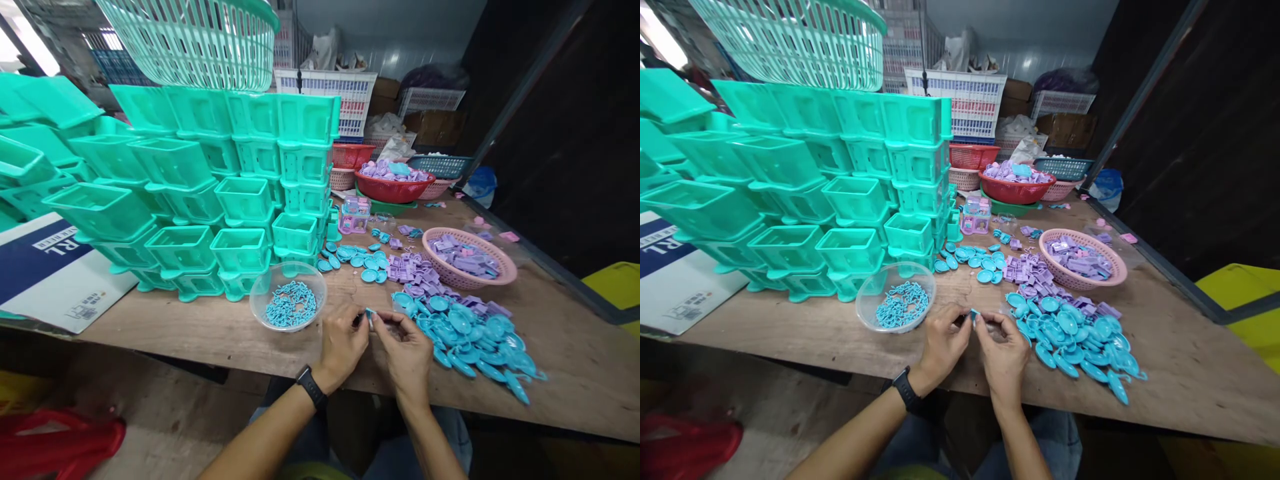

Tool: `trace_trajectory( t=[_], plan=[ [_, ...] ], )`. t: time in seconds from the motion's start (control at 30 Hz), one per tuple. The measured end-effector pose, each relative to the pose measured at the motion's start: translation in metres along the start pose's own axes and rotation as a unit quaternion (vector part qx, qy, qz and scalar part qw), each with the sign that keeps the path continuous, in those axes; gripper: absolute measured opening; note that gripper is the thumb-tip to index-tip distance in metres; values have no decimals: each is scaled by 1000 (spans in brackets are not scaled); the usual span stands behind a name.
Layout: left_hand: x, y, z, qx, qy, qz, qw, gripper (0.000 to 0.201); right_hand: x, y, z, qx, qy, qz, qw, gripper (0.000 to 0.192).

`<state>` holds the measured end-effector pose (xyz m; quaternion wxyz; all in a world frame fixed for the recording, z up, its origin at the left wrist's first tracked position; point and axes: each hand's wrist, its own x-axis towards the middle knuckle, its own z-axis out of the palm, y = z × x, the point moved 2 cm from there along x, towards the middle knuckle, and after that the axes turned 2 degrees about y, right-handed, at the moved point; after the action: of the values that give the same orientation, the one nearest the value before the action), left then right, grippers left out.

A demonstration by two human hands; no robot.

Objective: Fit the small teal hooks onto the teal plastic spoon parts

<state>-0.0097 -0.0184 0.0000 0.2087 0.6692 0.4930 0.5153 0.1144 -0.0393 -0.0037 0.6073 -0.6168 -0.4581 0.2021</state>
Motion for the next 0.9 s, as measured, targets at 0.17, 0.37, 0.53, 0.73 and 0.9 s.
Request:
trace_trajectory(
  t=[0.17, 0.37, 0.53, 0.73, 0.9],
  plan=[
    [1, -2, -4, 101, -43, 151, 982, 20, 3, 8, 1, 46, -43, 52, 997, 33],
    [0, -6, -2, 131, -59, 226, 963, 23, 1, 0, -5, -43, -27, -13, 999, 23],
    [2, -10, -1, 114, -117, 261, 951, 22, 7, -5, -7, -69, -61, -30, 995, 21],
    [-3, -12, -2, 94, -142, 213, 962, 23, 11, 2, -7, -75, -99, -1, 992, 21],
    [3, -5, 8, -21, -141, 150, 978, 14, 30, -2, -36, -166, -76, -33, 983, 29]
  ],
)
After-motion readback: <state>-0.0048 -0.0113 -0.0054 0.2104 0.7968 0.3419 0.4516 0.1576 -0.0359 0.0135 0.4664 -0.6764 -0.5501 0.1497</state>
